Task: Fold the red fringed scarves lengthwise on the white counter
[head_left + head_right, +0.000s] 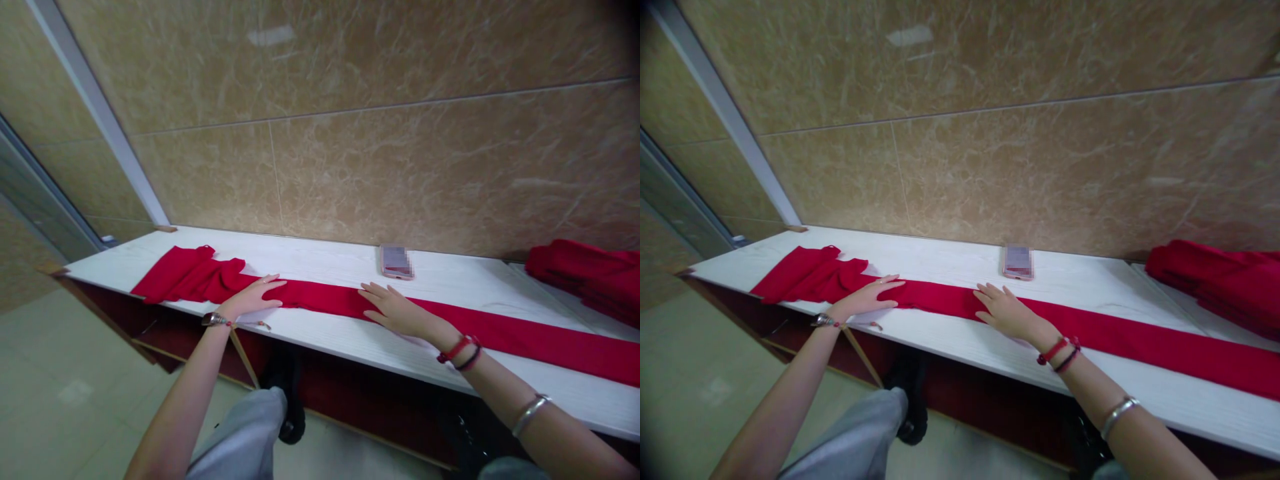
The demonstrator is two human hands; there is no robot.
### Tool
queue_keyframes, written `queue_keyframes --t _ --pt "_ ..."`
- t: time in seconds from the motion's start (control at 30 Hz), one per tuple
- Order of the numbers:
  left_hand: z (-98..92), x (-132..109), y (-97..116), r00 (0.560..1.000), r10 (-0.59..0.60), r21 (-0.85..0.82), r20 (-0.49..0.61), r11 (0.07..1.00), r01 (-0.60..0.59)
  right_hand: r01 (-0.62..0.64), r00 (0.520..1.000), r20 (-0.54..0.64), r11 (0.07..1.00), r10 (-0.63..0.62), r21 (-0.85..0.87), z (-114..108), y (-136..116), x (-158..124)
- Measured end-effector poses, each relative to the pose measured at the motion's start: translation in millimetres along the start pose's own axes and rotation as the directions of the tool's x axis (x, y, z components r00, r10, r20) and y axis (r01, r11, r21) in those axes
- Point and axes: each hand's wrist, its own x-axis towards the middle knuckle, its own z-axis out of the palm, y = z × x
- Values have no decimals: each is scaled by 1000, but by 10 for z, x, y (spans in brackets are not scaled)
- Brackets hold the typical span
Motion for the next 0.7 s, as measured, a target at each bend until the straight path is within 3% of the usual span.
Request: queue_keyframes --t 0.13,0.23,0.4,0.53,0.63,0.7 --pt "-54 11 113 993 108 67 -50 992 -104 110 994 -34 992 -108 57 -111 -385 259" --pt "-67 -8 127 994 106 123 -20 987 -103 117 993 -18 993 -116 34 -83 -534 392" --pt "26 -67 -51 998 40 189 -44 981 -31 178 984 -18 982 -179 -68 2 -495 432" --pt "78 -105 -213 995 72 264 -72 963 -51 247 966 -60 967 -250 -57 0 -394 341" --pt "19 -148 -206 978 125 269 -165 960 -77 276 952 -135 961 -274 -6 9 -317 251" --pt "-36 -186 -152 975 153 219 -163 969 -115 297 944 -162 954 -288 37 24 -277 195"
